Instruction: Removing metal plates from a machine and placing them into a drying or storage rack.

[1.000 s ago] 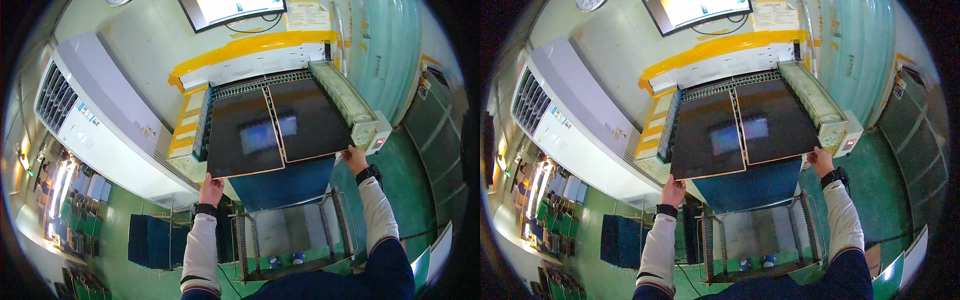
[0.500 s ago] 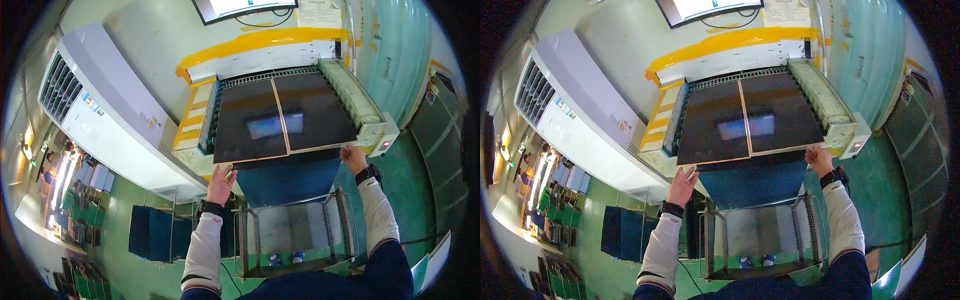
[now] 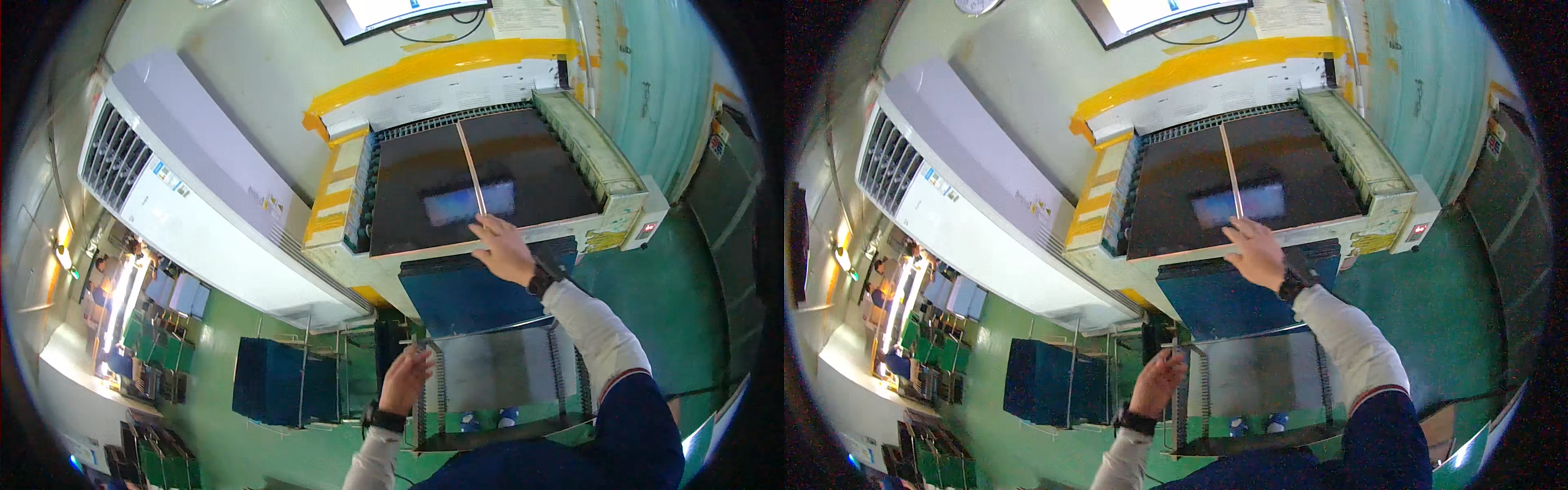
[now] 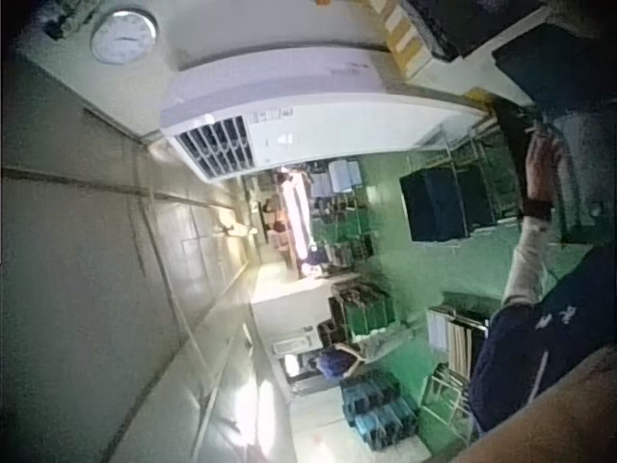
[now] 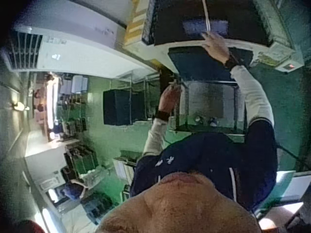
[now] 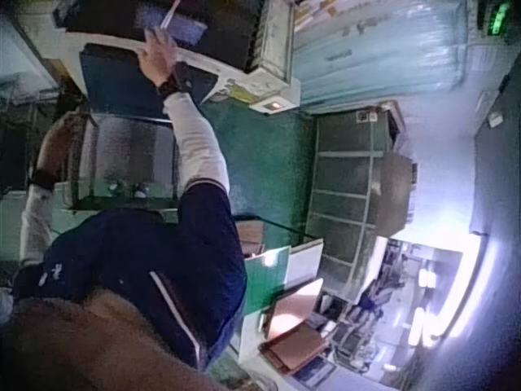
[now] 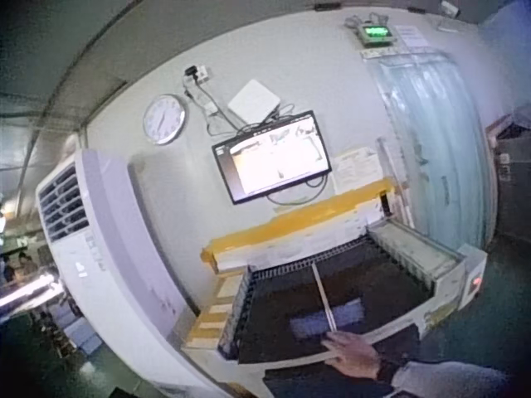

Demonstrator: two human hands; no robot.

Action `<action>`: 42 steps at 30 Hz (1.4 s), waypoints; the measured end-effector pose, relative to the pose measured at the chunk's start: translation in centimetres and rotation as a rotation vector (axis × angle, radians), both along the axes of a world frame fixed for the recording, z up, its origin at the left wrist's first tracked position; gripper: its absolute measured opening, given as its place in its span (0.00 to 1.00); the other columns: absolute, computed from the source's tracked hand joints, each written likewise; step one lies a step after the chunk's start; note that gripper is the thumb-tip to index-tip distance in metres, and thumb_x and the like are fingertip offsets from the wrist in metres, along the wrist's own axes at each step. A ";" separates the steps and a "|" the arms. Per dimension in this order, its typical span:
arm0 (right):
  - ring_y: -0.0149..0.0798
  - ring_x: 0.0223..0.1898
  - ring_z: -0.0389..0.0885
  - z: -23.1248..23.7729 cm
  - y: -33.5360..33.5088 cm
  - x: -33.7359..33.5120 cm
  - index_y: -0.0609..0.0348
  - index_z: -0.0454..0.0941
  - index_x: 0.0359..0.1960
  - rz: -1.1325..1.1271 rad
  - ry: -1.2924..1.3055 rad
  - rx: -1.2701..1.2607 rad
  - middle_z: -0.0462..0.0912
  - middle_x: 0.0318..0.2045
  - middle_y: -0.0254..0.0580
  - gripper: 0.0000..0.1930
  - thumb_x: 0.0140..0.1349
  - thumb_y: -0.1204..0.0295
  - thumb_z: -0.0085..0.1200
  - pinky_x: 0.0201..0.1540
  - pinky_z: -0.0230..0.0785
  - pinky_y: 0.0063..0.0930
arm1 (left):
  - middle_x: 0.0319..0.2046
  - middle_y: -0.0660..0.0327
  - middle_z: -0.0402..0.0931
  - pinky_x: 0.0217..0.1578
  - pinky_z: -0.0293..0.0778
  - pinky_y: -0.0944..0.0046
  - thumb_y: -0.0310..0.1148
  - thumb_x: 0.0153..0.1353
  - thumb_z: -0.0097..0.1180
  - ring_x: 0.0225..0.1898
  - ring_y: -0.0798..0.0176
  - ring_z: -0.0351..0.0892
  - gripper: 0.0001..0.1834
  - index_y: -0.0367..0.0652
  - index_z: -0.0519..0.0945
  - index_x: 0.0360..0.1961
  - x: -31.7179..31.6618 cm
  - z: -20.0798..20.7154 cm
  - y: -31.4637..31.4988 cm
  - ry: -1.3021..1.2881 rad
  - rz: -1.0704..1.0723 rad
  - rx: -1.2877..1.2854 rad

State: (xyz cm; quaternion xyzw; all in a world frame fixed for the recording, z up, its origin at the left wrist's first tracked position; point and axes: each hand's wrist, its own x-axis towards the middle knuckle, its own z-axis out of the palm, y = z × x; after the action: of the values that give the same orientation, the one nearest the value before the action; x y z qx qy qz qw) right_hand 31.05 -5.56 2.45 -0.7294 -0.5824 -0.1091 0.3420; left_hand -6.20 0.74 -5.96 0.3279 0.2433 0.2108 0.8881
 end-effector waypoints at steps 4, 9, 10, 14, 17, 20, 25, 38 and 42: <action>0.54 0.69 0.60 -3.0 4.1 0.1 0.59 0.68 0.63 -0.043 0.001 -0.151 0.65 0.67 0.50 0.32 0.60 0.57 0.59 0.69 0.52 0.50 | 0.57 0.48 0.72 0.55 0.74 0.53 0.39 0.72 0.48 0.53 0.50 0.76 0.28 0.37 0.59 0.68 -5.3 -0.9 -3.4 0.034 0.157 -0.095; 0.54 0.71 0.57 -3.8 6.3 1.8 0.59 0.67 0.64 -0.113 -0.040 -0.229 0.63 0.68 0.52 0.33 0.61 0.54 0.58 0.70 0.49 0.50 | 0.58 0.46 0.71 0.56 0.73 0.52 0.38 0.72 0.49 0.54 0.49 0.75 0.27 0.38 0.60 0.67 -11.1 -1.7 -5.8 0.073 0.344 -0.150; 0.54 0.71 0.57 -3.5 6.7 2.1 0.59 0.67 0.64 -0.109 -0.035 -0.247 0.62 0.68 0.52 0.33 0.61 0.54 0.57 0.70 0.49 0.50 | 0.58 0.46 0.71 0.56 0.73 0.51 0.38 0.72 0.49 0.54 0.48 0.76 0.27 0.38 0.61 0.67 -12.0 -2.0 -6.1 0.103 0.396 -0.157; 0.53 0.71 0.57 -3.0 8.4 2.7 0.59 0.65 0.65 -0.112 -0.074 -0.311 0.62 0.68 0.52 0.33 0.63 0.52 0.54 0.70 0.49 0.52 | 0.56 0.46 0.73 0.54 0.75 0.51 0.37 0.72 0.48 0.53 0.46 0.77 0.24 0.37 0.64 0.64 -15.3 -4.4 -7.5 0.103 0.459 -0.192; 0.53 0.71 0.57 -2.1 8.9 2.6 0.60 0.64 0.65 -0.133 -0.107 -0.370 0.62 0.69 0.53 0.34 0.65 0.49 0.51 0.71 0.48 0.54 | 0.55 0.46 0.74 0.52 0.77 0.51 0.36 0.72 0.47 0.52 0.46 0.78 0.23 0.36 0.64 0.64 -15.8 -5.0 -8.6 0.147 0.482 -0.215; 0.52 0.70 0.59 -2.1 9.2 2.6 0.60 0.66 0.64 -0.165 -0.117 -0.361 0.64 0.68 0.52 0.33 0.65 0.50 0.52 0.69 0.50 0.53 | 0.54 0.46 0.75 0.51 0.78 0.51 0.36 0.73 0.46 0.52 0.45 0.78 0.23 0.35 0.64 0.63 -15.4 -4.6 -9.7 0.188 0.492 -0.217; 0.54 0.69 0.60 -2.3 8.9 3.6 0.60 0.67 0.64 -0.150 -0.065 -0.340 0.64 0.67 0.56 0.33 0.64 0.51 0.54 0.67 0.52 0.53 | 0.54 0.45 0.74 0.51 0.78 0.50 0.36 0.72 0.47 0.53 0.45 0.78 0.24 0.32 0.64 0.63 -15.7 -5.2 -10.9 0.189 0.464 -0.189; 0.58 0.65 0.65 -7.0 6.0 10.0 0.57 0.68 0.63 -0.528 -0.261 -0.287 0.67 0.66 0.53 0.36 0.64 0.41 0.48 0.63 0.54 0.63 | 0.45 0.52 0.78 0.48 0.75 0.58 0.42 0.72 0.49 0.49 0.58 0.78 0.23 0.32 0.71 0.56 -18.2 -10.6 -12.5 0.137 0.312 -0.030; 0.64 0.65 0.63 -5.3 6.6 14.1 0.57 0.69 0.64 -0.399 -0.162 -0.375 0.65 0.67 0.57 0.41 0.61 0.36 0.47 0.66 0.51 0.65 | 0.46 0.51 0.79 0.46 0.78 0.59 0.37 0.71 0.50 0.46 0.57 0.81 0.21 0.30 0.71 0.57 -16.1 -8.5 -12.1 0.500 0.408 -0.091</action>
State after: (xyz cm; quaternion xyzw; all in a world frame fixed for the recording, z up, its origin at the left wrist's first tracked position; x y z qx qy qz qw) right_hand 45.16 1.01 -2.84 -0.8690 -0.4627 -0.1226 0.1251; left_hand -22.26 -11.39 -14.48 0.2740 0.5237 0.2866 0.7540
